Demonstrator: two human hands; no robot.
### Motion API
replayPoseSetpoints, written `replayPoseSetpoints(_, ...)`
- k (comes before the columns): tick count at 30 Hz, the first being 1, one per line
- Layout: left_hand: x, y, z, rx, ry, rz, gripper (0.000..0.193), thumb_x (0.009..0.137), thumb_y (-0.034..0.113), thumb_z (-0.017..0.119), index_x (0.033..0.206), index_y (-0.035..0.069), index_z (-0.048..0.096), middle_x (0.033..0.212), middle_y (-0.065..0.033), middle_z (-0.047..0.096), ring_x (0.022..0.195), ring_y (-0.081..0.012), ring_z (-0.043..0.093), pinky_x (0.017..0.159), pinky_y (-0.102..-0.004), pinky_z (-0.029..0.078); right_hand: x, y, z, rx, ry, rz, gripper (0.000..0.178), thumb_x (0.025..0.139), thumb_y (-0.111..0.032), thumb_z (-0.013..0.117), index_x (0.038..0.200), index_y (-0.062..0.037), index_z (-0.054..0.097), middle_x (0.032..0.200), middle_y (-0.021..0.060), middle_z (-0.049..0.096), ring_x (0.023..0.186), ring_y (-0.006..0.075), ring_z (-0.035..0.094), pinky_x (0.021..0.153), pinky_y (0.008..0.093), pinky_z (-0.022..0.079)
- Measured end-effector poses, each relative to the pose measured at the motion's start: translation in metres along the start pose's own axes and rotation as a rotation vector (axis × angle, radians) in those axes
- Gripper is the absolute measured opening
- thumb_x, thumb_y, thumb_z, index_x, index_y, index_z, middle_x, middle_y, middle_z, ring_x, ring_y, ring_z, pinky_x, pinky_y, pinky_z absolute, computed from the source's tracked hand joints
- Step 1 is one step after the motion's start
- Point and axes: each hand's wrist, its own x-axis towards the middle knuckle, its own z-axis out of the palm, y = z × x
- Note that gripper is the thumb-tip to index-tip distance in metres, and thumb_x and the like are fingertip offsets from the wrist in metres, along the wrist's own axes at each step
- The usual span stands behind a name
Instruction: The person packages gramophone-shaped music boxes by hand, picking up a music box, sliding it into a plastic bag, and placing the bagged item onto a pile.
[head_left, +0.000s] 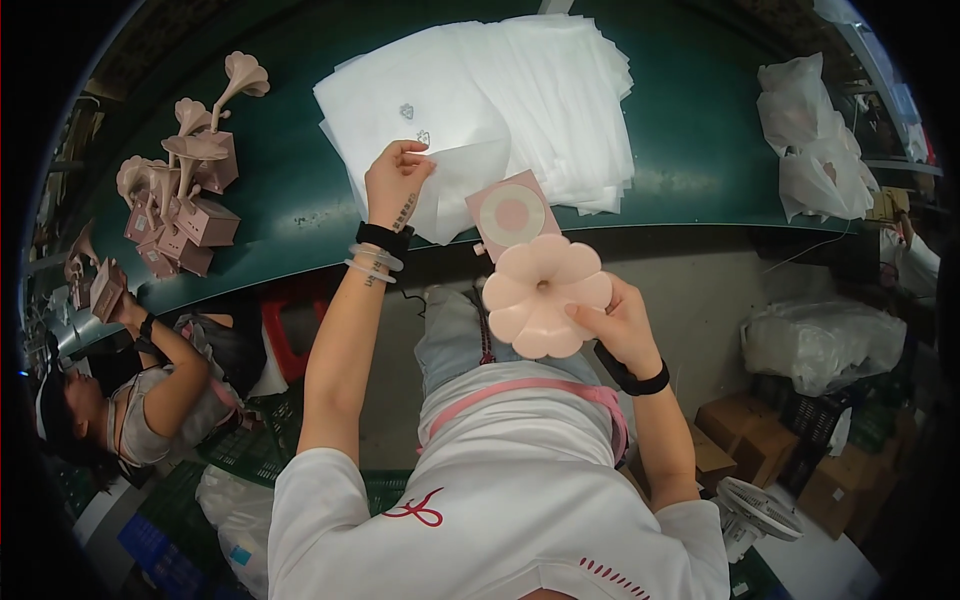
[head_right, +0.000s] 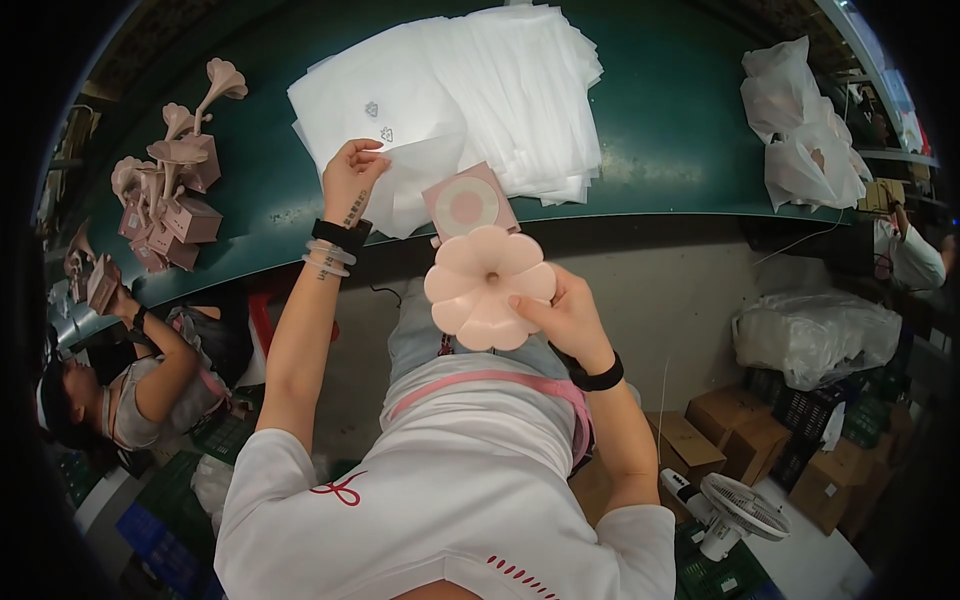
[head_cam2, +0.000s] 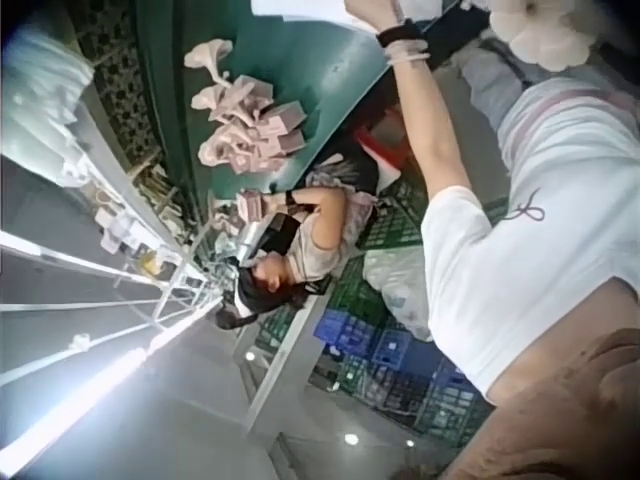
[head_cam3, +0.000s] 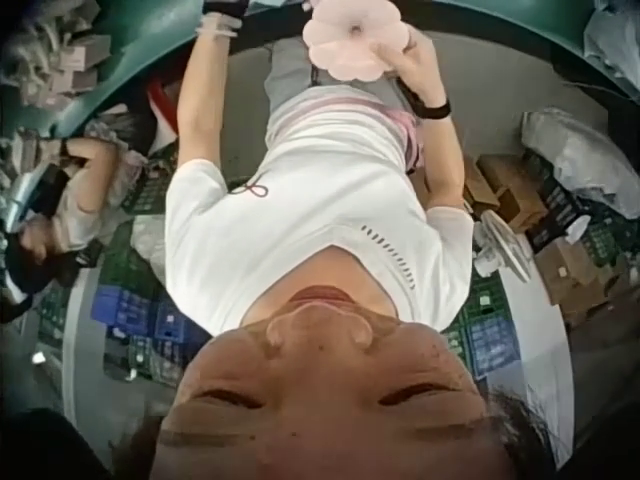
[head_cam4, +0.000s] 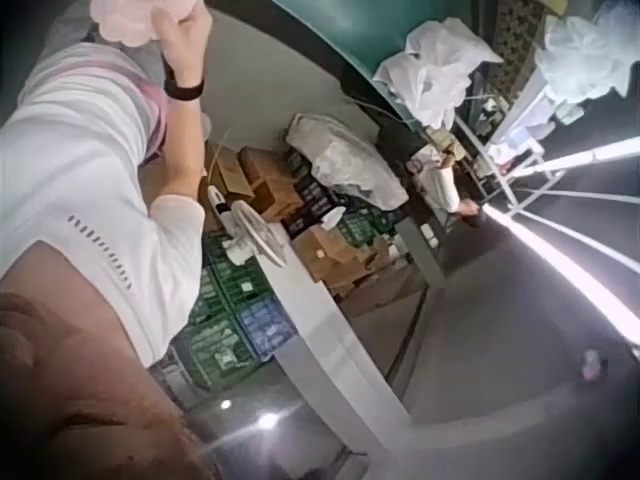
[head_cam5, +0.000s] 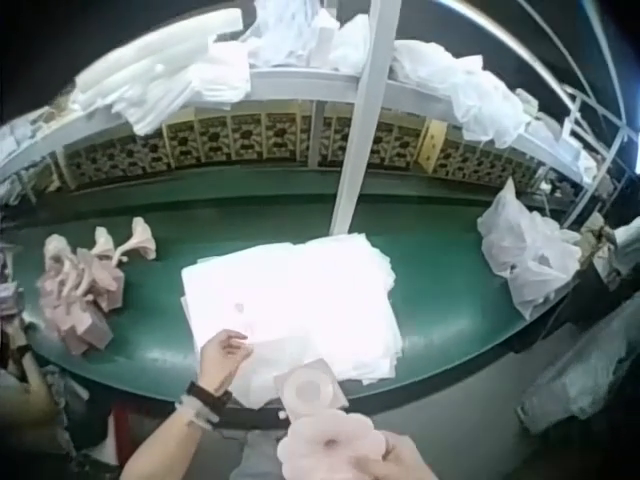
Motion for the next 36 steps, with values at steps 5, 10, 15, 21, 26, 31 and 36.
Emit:
replayPoseSetpoints(5, -0.008, 0.026, 0.002, 0.303, -0.138, 0.097, 0.013, 0.078, 0.008, 0.069, 0.089, 0.002, 0.067, 0.075, -0.0033, 0.067, 0.065, -0.0081, 0.060, 0.059, -0.0213, 0.048, -0.014, -0.030, 0.001, -0.796, -0.379, -0.183, 0.019, 0.079, -0.007, 0.061, 0.096, 0.0025, 0.061, 0.063, 0.0080, 0.062, 0.059, 0.0088, 0.060, 0.055, 0.0293, 0.047)
replayPoseSetpoints(10, -0.015, 0.028, 0.010, 0.317, -0.073, 0.197, 0.010, 0.077, 0.010, 0.071, 0.085, 0.005, 0.070, 0.075, -0.0041, 0.065, 0.061, -0.0094, 0.058, 0.056, -0.0215, 0.046, 0.005, -0.058, 0.004, -0.990, -0.612, -0.311, 0.020, 0.077, -0.007, 0.061, 0.095, 0.0021, 0.062, 0.063, 0.0080, 0.062, 0.057, 0.0093, 0.059, 0.053, 0.0292, 0.046)
replayPoseSetpoints(15, -0.021, 0.030, -0.002, 0.375, -0.049, 0.350, 0.009, 0.076, 0.010, 0.071, 0.084, 0.007, 0.071, 0.074, -0.0046, 0.063, 0.057, -0.0111, 0.054, 0.053, -0.0228, 0.043, 0.036, -0.044, 0.000, -0.424, -0.334, -0.094, 0.027, 0.075, -0.006, 0.060, 0.101, 0.0015, 0.062, 0.085, 0.0066, 0.067, 0.071, 0.0122, 0.062, 0.063, 0.0265, 0.048)
replayPoseSetpoints(21, -0.030, 0.038, -0.007, 0.322, -0.053, 0.340, 0.008, 0.075, 0.010, 0.071, 0.083, 0.006, 0.071, 0.072, -0.0044, 0.062, 0.056, -0.0116, 0.053, 0.052, -0.0235, 0.042, 0.041, -0.025, -0.006, -0.056, -0.166, 0.023, 0.028, 0.075, -0.005, 0.061, 0.102, 0.0031, 0.062, 0.095, 0.0057, 0.065, 0.081, 0.0131, 0.061, 0.071, 0.0261, 0.049)
replayPoseSetpoints(26, -0.033, 0.064, 0.022, 0.202, -0.100, 0.378, 0.007, 0.077, 0.007, 0.069, 0.084, 0.005, 0.070, 0.071, -0.0044, 0.062, 0.056, -0.0117, 0.053, 0.052, -0.0237, 0.042, 0.033, -0.037, 0.017, -0.634, -0.431, -0.102, 0.027, 0.077, -0.005, 0.060, 0.102, 0.0061, 0.061, 0.094, 0.0081, 0.066, 0.081, 0.0150, 0.062, 0.073, 0.0274, 0.050)
replayPoseSetpoints(31, -0.078, 0.082, 0.003, -0.112, -0.570, -0.223, 0.030, 0.079, 0.005, 0.066, 0.108, 0.003, 0.061, 0.086, -0.0060, 0.063, 0.071, -0.0120, 0.057, 0.064, -0.0246, 0.046, 0.044, -0.010, -0.001, -0.022, -0.077, -0.161, 0.030, 0.081, -0.006, 0.058, 0.108, 0.0091, 0.057, 0.100, 0.0118, 0.064, 0.087, 0.0213, 0.064, 0.078, 0.0298, 0.051)
replayPoseSetpoints(36, -0.121, 0.062, -0.005, -0.051, -0.150, 0.273, 0.041, 0.081, 0.013, 0.068, 0.117, 0.000, 0.054, 0.109, -0.0097, 0.056, 0.091, -0.0148, 0.056, 0.079, -0.0265, 0.045, 0.051, -0.011, -0.015, 0.497, 0.057, -0.081, 0.037, 0.084, -0.006, 0.055, 0.118, 0.0072, 0.049, 0.107, 0.0147, 0.061, 0.090, 0.0236, 0.064, 0.080, 0.0324, 0.052)
